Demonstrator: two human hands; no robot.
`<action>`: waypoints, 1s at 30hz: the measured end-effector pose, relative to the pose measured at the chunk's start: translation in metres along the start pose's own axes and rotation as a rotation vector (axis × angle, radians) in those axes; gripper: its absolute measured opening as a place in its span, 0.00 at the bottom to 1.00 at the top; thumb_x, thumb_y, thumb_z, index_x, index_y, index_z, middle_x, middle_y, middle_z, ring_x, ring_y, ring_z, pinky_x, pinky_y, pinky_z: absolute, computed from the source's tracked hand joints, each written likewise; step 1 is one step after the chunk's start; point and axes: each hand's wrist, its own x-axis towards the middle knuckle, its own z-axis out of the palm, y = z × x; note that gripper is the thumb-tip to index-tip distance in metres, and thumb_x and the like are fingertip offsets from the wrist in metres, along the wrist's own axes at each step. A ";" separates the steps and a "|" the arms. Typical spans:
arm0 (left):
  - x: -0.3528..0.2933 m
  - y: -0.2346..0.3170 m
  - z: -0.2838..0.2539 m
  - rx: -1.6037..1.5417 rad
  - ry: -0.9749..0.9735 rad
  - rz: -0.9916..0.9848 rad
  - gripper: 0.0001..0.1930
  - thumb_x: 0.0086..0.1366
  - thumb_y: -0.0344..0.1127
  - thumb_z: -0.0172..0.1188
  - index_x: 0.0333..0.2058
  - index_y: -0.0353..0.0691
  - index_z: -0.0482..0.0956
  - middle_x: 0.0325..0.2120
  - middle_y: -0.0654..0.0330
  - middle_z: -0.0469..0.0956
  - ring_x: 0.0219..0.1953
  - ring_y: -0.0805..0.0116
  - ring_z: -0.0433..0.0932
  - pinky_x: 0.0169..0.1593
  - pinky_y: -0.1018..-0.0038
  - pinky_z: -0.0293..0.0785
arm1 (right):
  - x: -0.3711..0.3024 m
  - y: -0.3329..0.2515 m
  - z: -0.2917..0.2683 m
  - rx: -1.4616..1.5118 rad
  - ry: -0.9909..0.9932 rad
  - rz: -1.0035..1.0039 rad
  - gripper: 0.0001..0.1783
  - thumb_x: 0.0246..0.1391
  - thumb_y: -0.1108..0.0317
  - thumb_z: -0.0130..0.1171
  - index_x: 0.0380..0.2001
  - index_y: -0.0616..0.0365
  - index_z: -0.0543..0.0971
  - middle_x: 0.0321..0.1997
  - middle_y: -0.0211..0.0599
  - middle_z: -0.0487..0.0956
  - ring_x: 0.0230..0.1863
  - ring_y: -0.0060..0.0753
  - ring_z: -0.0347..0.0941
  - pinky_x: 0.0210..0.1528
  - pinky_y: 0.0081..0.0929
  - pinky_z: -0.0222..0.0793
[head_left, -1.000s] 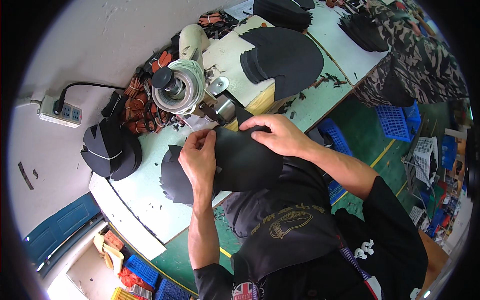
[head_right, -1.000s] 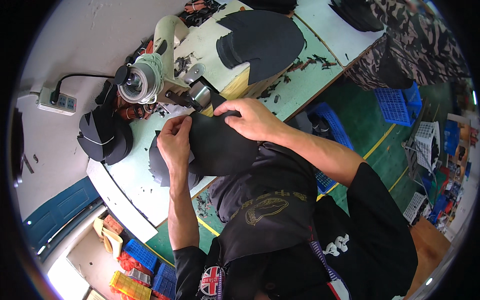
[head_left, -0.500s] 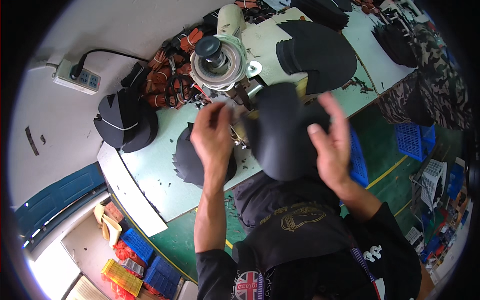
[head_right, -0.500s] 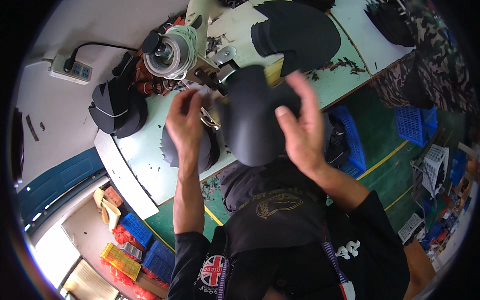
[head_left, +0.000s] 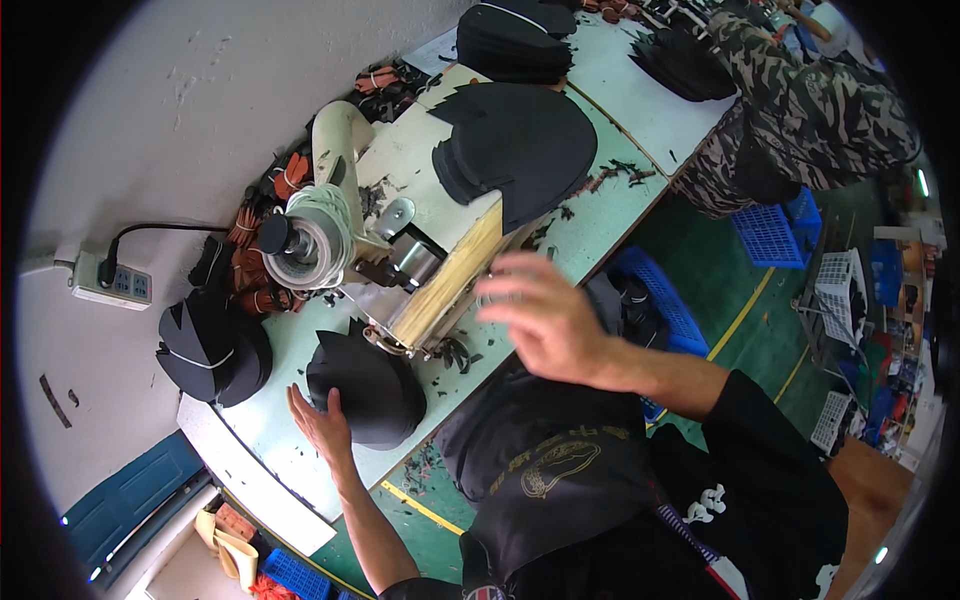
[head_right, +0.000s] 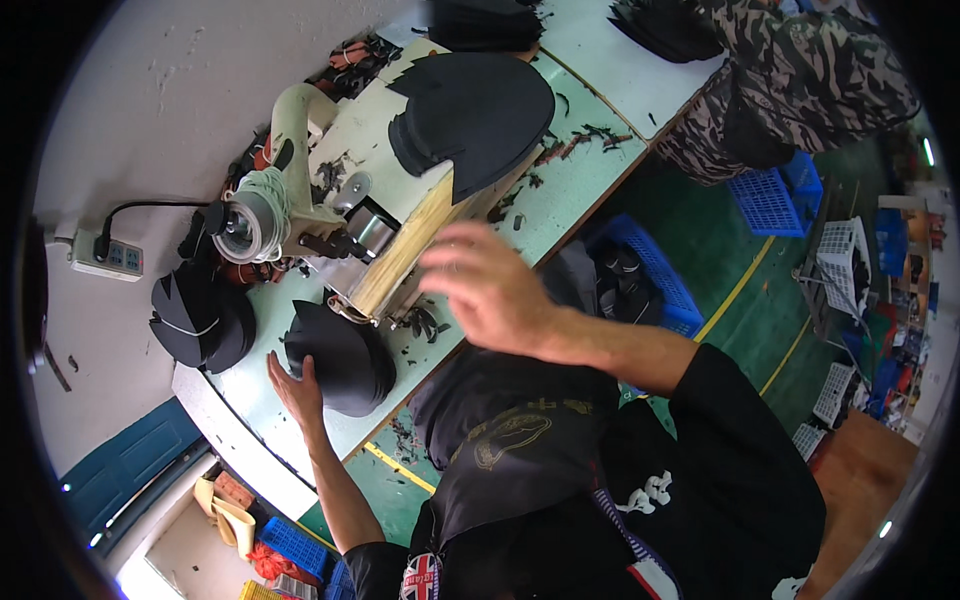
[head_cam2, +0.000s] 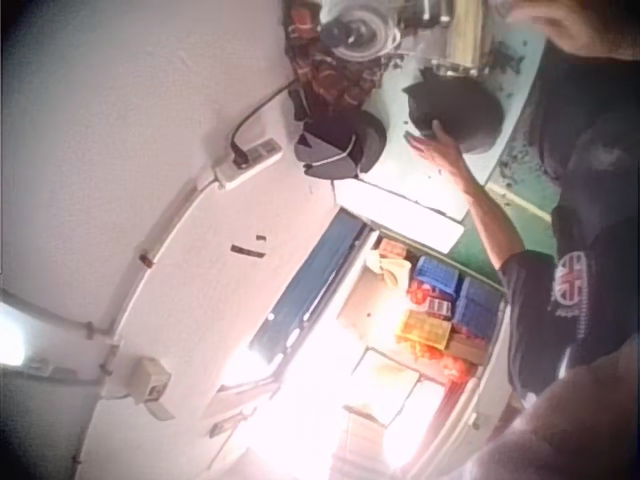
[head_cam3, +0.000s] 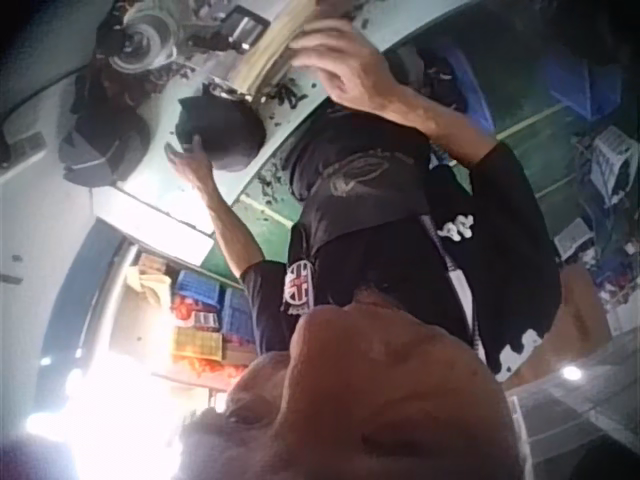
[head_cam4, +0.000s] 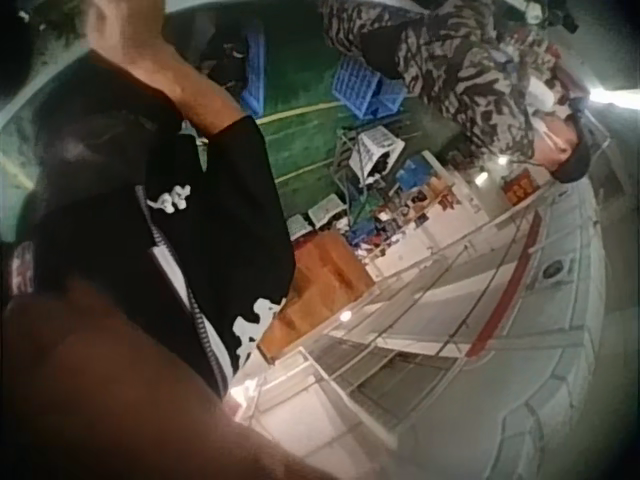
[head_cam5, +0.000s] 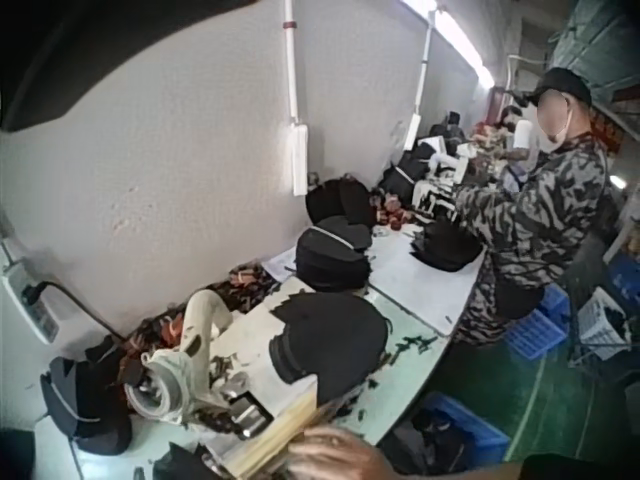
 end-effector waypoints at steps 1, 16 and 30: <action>0.003 -0.002 0.003 -0.005 -0.001 0.004 0.26 0.59 0.31 0.65 0.56 0.36 0.70 0.51 0.48 0.76 0.54 0.48 0.74 0.56 0.60 0.68 | -0.010 -0.002 0.016 0.073 -0.042 0.006 0.14 0.40 0.80 0.59 0.34 0.56 0.82 0.49 0.37 0.78 0.56 0.48 0.70 0.57 0.42 0.69; 0.051 0.145 -0.079 -0.753 -0.717 -0.051 0.13 0.67 0.33 0.59 0.45 0.31 0.80 0.31 0.60 0.80 0.35 0.76 0.74 0.41 0.78 0.70 | -0.003 -0.019 0.015 0.925 -0.612 0.570 0.21 0.55 0.69 0.61 0.53 0.54 0.77 0.62 0.44 0.72 0.65 0.37 0.66 0.66 0.31 0.59; 0.063 0.195 -0.031 -0.646 -0.460 -0.414 0.13 0.58 0.39 0.66 0.35 0.33 0.83 0.27 0.55 0.85 0.30 0.72 0.81 0.37 0.74 0.75 | 0.050 0.020 0.013 0.427 -0.398 0.607 0.15 0.57 0.76 0.52 0.46 0.64 0.80 0.37 0.36 0.83 0.35 0.20 0.75 0.41 0.22 0.71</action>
